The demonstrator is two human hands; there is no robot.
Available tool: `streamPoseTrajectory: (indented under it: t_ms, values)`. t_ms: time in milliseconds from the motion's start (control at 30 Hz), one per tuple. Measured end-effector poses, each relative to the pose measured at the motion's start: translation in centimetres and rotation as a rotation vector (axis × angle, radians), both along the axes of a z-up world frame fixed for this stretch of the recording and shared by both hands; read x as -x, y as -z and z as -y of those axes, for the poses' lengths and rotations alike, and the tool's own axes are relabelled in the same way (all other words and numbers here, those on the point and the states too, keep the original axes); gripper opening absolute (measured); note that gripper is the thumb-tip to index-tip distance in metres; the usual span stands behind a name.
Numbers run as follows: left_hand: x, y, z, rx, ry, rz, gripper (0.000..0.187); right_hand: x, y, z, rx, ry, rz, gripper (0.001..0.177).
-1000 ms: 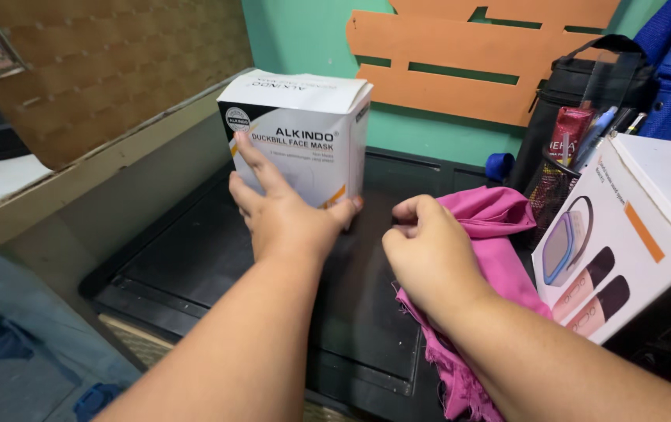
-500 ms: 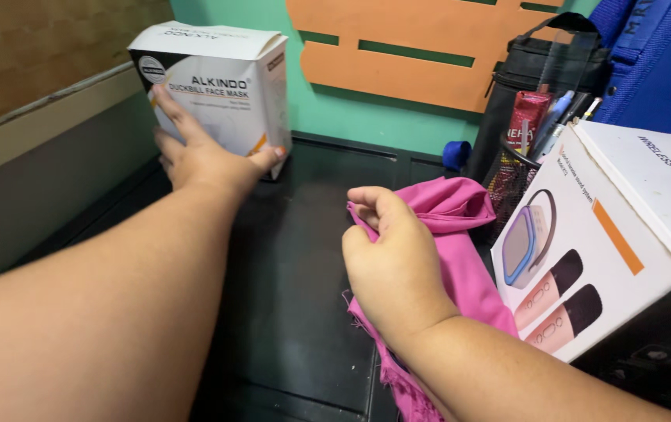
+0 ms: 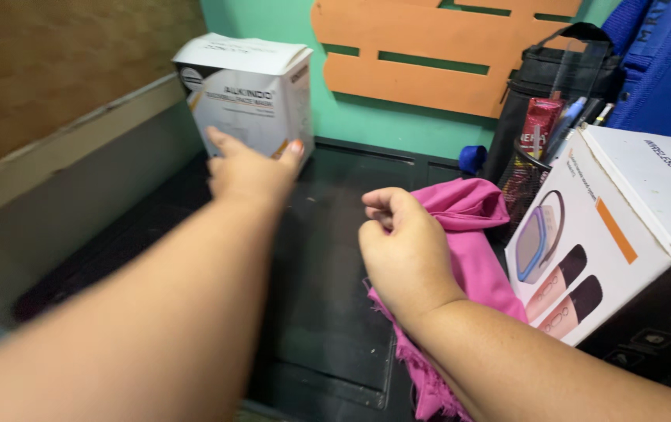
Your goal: The person wipes several small product boxes and a black surface with a pink cloth, then arranges notebooks in a holder. The person handles boxes labeled Omicron and Alkindo, wipes the surface, and stacks notebooks in a white holder.
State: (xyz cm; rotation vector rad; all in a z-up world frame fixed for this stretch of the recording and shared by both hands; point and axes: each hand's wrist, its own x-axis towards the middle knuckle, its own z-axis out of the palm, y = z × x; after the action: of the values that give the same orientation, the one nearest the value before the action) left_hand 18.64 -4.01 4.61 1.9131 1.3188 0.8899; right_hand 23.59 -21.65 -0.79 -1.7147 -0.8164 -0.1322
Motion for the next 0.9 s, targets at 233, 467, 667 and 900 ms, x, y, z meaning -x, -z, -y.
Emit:
streamPoseTrajectory:
  t_ms: [233,467,667,900]
  values:
    - [1.7,-5.3,18.8,0.065,0.794,0.544,0.064,0.8,-0.2,0.7,0.099,-0.007,0.018,0.021]
    - [2.3,-6.1,26.1,0.391,0.936,0.27,0.069,1.4,0.8,2.5,0.12,-0.011,0.144,0.02]
    - [2.1,-7.3,27.0,0.466,0.868,0.222,0.073,1.7,1.7,4.4,0.087,-0.114,0.228,0.018]
    - [2.8,-9.5,25.2,0.553,0.732,0.277,0.079,2.5,1.3,5.7,0.165,-0.186,0.438,0.026]
